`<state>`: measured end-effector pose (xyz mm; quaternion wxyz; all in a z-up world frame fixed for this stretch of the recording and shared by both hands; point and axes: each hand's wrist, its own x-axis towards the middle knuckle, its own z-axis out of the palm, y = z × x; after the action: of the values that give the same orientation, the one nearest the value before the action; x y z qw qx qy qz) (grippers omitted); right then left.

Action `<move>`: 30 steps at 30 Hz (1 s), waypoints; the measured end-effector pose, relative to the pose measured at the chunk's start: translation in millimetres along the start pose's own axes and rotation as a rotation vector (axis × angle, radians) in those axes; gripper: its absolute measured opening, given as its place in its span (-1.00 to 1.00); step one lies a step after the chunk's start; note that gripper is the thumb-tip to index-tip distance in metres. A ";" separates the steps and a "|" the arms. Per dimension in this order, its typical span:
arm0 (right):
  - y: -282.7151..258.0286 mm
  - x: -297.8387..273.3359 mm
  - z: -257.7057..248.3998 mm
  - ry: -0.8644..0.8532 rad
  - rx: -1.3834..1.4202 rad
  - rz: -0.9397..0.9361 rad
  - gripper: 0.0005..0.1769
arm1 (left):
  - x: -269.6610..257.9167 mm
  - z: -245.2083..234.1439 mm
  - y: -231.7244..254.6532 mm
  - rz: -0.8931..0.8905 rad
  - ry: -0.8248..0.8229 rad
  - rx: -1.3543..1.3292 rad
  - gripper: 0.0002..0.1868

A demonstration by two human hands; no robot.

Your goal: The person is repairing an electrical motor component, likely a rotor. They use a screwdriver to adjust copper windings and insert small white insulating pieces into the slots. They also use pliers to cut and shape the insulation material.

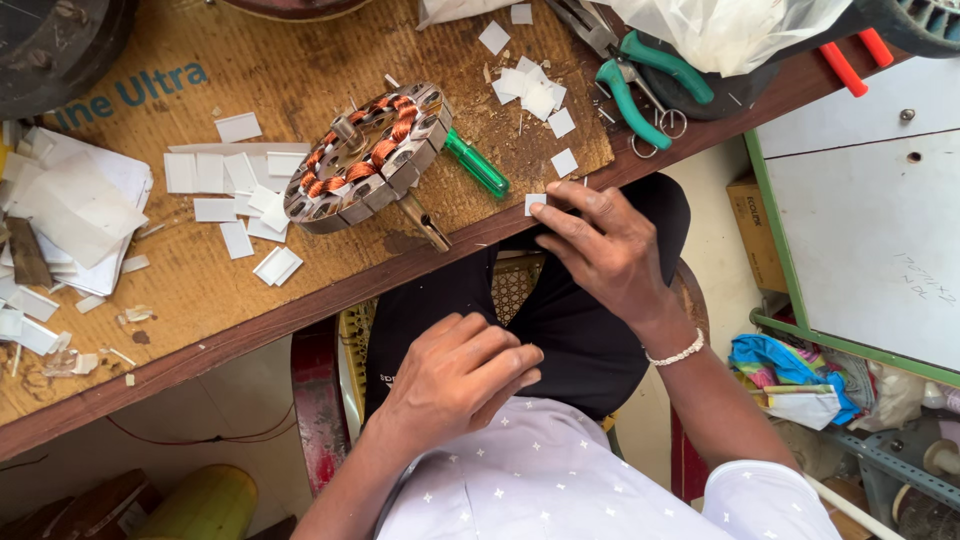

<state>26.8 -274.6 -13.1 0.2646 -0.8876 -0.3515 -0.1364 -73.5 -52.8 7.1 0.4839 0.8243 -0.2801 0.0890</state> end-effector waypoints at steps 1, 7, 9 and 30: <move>1.7 -1.0 4.0 0.028 0.003 -0.027 -0.55 | 3.3 0.7 -0.7 -0.012 0.009 0.015 -0.80; 5.1 -5.0 12.2 0.157 0.142 -0.039 -0.73 | 25.6 5.9 0.6 -0.171 0.203 0.041 -0.73; -6.4 -11.8 12.4 0.188 0.289 0.060 -0.78 | 29.2 8.6 0.5 -0.213 0.266 -0.056 -0.66; 57.3 12.0 -48.1 0.160 -0.104 0.403 -0.76 | -13.7 29.1 -6.2 -0.358 0.191 -0.281 -0.86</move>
<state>72.6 -330.3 10.3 0.2675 -0.9386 -0.1376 -0.1687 -85.1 -70.0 -18.3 0.6261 0.7733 -0.0922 0.0393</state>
